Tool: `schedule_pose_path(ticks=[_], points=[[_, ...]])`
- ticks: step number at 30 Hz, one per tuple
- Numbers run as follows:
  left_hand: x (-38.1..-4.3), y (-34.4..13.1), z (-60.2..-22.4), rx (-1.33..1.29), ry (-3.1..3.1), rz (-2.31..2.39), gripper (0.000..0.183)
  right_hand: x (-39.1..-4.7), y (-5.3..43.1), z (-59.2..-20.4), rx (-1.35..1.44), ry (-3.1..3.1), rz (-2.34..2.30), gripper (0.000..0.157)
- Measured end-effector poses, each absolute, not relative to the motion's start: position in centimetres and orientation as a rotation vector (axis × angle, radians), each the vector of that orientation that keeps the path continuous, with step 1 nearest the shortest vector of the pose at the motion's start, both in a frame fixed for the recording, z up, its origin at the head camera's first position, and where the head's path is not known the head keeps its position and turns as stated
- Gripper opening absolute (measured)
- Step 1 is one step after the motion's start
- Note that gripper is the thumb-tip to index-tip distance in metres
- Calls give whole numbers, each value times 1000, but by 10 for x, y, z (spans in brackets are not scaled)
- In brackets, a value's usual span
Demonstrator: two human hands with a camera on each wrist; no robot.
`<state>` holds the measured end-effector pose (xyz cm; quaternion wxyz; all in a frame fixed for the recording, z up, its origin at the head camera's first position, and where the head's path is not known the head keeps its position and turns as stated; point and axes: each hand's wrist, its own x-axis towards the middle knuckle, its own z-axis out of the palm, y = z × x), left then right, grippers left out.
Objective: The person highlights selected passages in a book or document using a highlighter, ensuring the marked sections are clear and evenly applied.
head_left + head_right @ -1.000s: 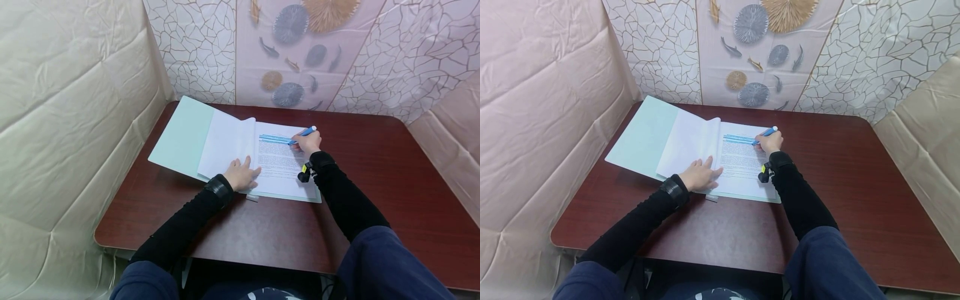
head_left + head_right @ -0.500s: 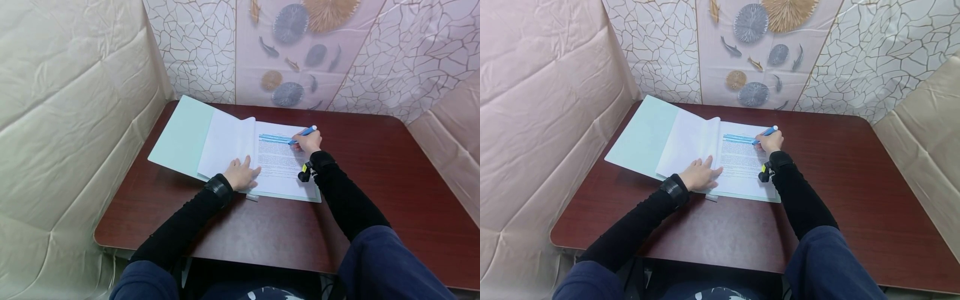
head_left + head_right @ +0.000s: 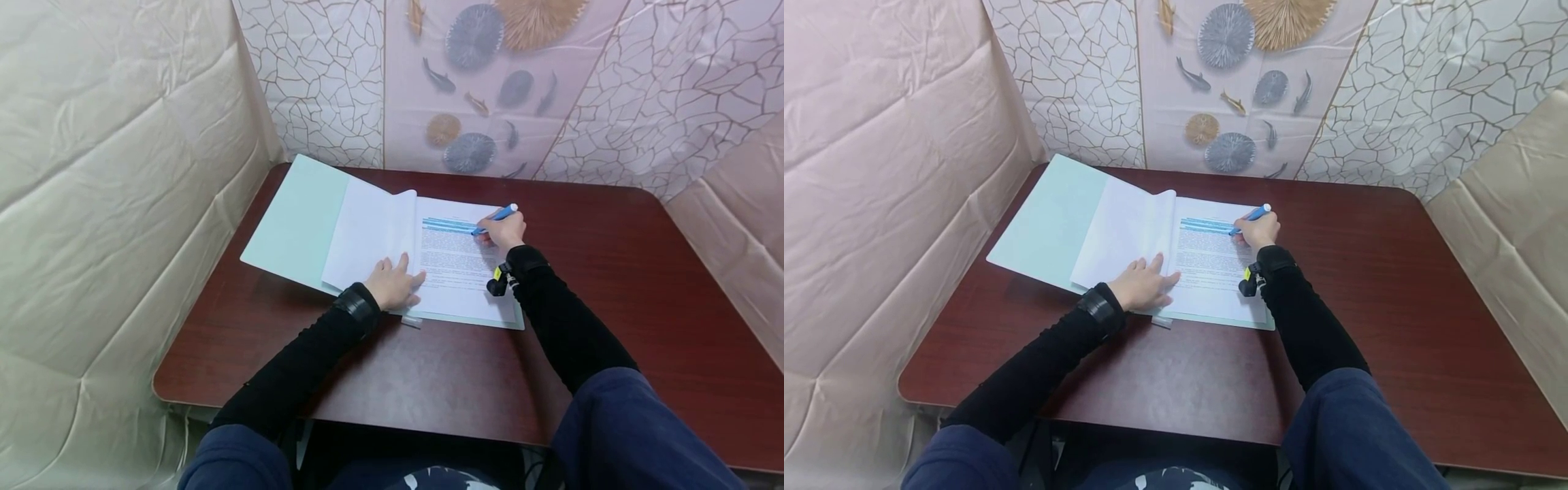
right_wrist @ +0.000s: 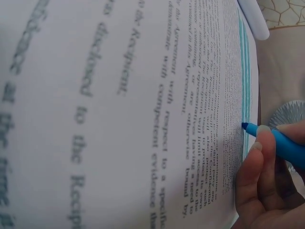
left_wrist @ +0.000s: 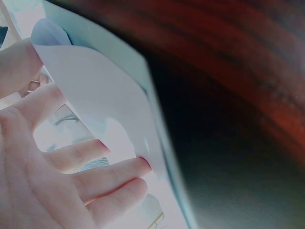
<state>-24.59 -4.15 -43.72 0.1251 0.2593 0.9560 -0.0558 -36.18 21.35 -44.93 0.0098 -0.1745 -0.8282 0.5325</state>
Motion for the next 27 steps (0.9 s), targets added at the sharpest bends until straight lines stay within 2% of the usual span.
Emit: schedule_pose_path(ticks=[27], points=[[-244,-42,-435,764,2784,-145,57,-359,218,-448,-602,-2560,1655,18]])
